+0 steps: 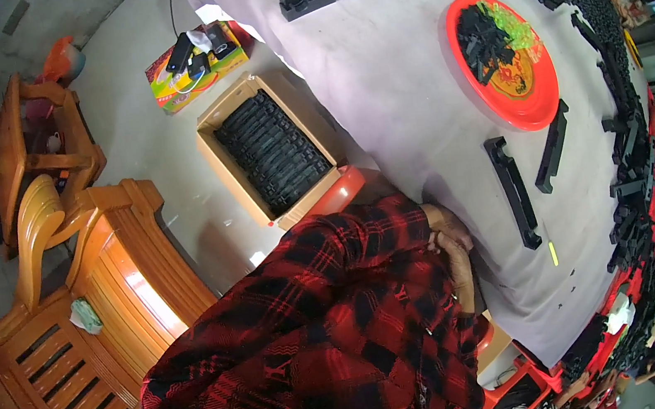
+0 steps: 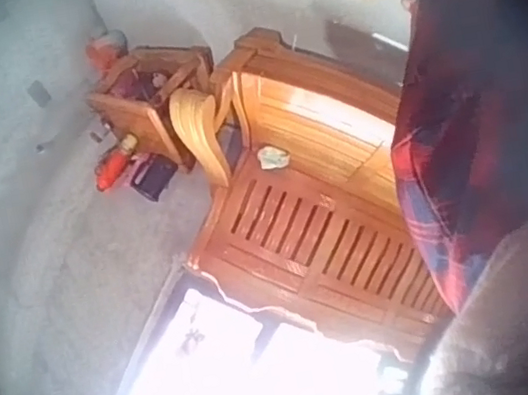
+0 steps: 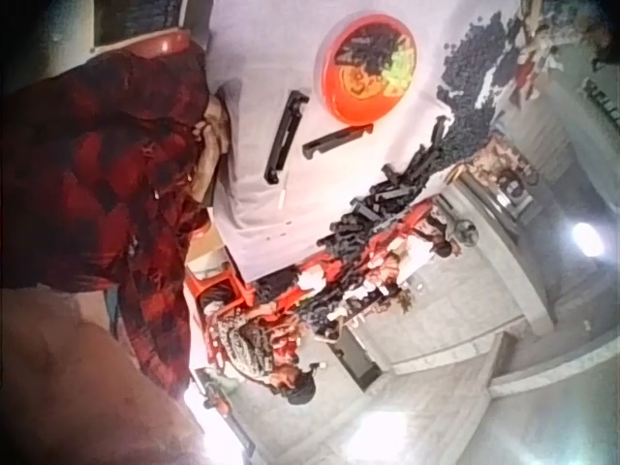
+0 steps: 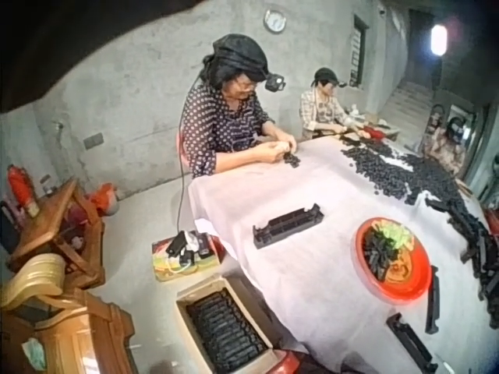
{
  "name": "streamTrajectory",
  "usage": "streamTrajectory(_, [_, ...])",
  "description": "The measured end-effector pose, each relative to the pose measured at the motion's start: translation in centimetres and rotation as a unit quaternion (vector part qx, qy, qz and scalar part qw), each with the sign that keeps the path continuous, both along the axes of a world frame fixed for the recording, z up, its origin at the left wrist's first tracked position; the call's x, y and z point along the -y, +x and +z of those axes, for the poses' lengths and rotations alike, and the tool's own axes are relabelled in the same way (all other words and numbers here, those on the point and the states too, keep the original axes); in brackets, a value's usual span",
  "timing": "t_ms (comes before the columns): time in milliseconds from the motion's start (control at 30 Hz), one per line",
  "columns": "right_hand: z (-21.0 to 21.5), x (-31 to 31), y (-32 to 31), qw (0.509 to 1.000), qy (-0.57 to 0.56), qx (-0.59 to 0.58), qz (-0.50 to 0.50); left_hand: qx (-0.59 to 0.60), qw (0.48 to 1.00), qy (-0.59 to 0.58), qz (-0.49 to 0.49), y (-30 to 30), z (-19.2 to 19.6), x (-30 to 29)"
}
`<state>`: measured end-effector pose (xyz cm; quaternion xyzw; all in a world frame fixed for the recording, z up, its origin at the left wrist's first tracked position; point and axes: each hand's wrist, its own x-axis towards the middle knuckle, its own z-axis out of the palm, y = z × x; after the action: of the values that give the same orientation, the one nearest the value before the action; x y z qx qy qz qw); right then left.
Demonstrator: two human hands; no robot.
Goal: The person assembles toy parts by inserting components into a plastic casing and pressing them in place by hand and with a small tool.
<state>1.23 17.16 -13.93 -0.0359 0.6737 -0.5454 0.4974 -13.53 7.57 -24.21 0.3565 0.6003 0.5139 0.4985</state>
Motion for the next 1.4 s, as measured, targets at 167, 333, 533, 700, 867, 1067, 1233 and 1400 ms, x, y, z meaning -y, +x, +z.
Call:
streamTrajectory(167, [-1.2, -0.5, -7.6, 1.0, -0.01, 0.001, -0.02, -0.075, 0.994, 0.073, 0.005, 0.7, -0.4, 1.1])
streamTrajectory(333, [-1.4, -1.7, -6.6, 1.0, -0.013, -0.011, -0.023, 0.017, 0.999, -0.024, 0.032, 1.8, 0.9, 2.2])
streamTrajectory(533, [-0.5, -1.0, -5.7, 0.996, 0.029, -0.081, 0.018, -0.005, 0.929, -0.221, 0.298, 8.9, 12.2, 5.6])
streamTrajectory(700, [-0.4, -0.9, -5.7, 0.986, 0.076, -0.138, 0.05, -0.4, 0.868, -0.193, 0.223, 11.5, 16.3, 8.3])
streamTrajectory(867, [-2.6, -1.5, -6.6, 0.998, -0.015, -0.053, 0.039, -0.51, 0.662, -0.124, 0.535, 13.3, 22.2, 18.2])
streamTrajectory(1067, [-2.6, -1.0, -6.4, 0.996, -0.032, -0.074, 0.047, -0.636, 0.433, -0.236, 0.594, 10.4, 21.9, 28.8])
streamTrajectory(1233, [-2.3, -1.2, -6.1, 0.998, -0.032, -0.041, 0.023, -0.584, 0.433, -0.338, 0.598, 11.2, 16.6, 32.5])
streamTrajectory(1400, [-1.2, -0.7, -5.7, 0.997, -0.008, -0.071, 0.019, -0.578, 0.314, -0.351, 0.666, 14.6, 12.6, 32.4])
